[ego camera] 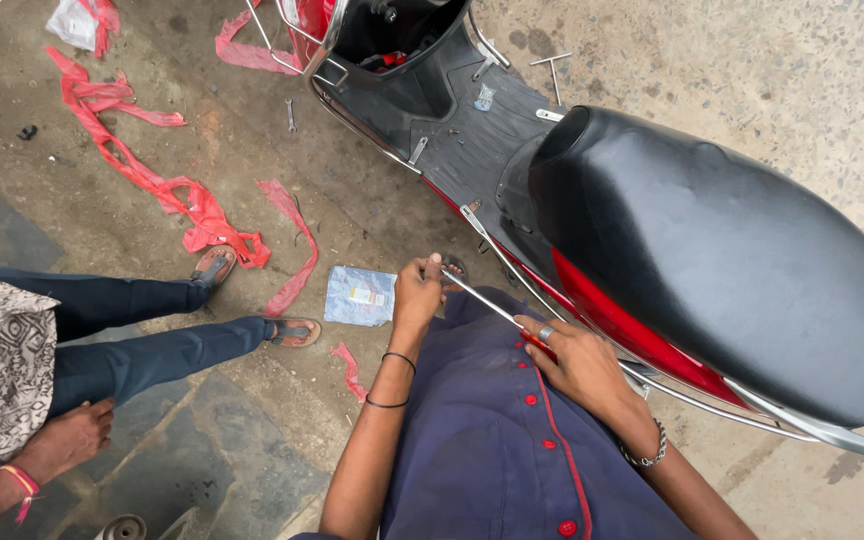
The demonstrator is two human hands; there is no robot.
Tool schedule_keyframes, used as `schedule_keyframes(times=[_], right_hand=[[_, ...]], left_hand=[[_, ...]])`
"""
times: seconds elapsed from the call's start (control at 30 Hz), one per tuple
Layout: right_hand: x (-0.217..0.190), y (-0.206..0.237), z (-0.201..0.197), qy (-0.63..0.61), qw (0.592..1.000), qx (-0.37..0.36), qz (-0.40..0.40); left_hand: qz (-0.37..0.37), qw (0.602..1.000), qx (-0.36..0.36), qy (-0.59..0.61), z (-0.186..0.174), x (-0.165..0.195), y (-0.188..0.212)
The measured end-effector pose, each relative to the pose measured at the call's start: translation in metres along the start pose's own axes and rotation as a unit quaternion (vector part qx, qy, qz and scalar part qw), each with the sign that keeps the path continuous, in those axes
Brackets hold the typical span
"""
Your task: The person uses a screwdriver to remove and then reinstall screws on the side panel of a red scooter. They work on multiple fasteners along the lower side of the vehicle while sitting on the ground.
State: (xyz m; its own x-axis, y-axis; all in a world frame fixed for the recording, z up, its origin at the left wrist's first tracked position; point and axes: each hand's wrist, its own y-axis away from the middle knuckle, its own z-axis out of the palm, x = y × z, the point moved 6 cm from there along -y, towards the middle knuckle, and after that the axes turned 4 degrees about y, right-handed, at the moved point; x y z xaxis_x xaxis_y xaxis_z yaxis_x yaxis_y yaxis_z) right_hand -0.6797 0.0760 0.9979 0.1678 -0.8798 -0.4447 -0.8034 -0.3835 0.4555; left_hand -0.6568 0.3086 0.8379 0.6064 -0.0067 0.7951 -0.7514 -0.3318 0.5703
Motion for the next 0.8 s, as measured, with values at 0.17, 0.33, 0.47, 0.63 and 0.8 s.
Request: schedule_keyframes(times=[0.17, 0.33, 0.47, 0.63, 0.8], right_hand=[[0.012, -0.001, 0.008, -0.064, 0.997, -0.007, 0.052], [0.035, -0.006, 0.032, -0.298, 0.946, -0.003, 0.130], [0.040, -0.008, 0.044, -0.366, 0.921, -0.041, 0.129], [0.020, -0.005, 0.043, -0.330, 0.940, -0.035, 0.079], [-0.002, -0.004, 0.057, -0.248, 0.966, 0.013, 0.066]], left_hand=[[0.015, 0.993, -0.046, 0.110, 0.003, -0.005, -0.006], [-0.015, 0.954, -0.102, 0.281, 0.010, -0.021, -0.012], [-0.072, 0.891, -0.101, 0.436, 0.016, -0.041, -0.014], [-0.130, 0.816, -0.050, 0.561, 0.019, -0.075, -0.016], [-0.167, 0.736, -0.039, 0.654, 0.022, -0.116, -0.015]])
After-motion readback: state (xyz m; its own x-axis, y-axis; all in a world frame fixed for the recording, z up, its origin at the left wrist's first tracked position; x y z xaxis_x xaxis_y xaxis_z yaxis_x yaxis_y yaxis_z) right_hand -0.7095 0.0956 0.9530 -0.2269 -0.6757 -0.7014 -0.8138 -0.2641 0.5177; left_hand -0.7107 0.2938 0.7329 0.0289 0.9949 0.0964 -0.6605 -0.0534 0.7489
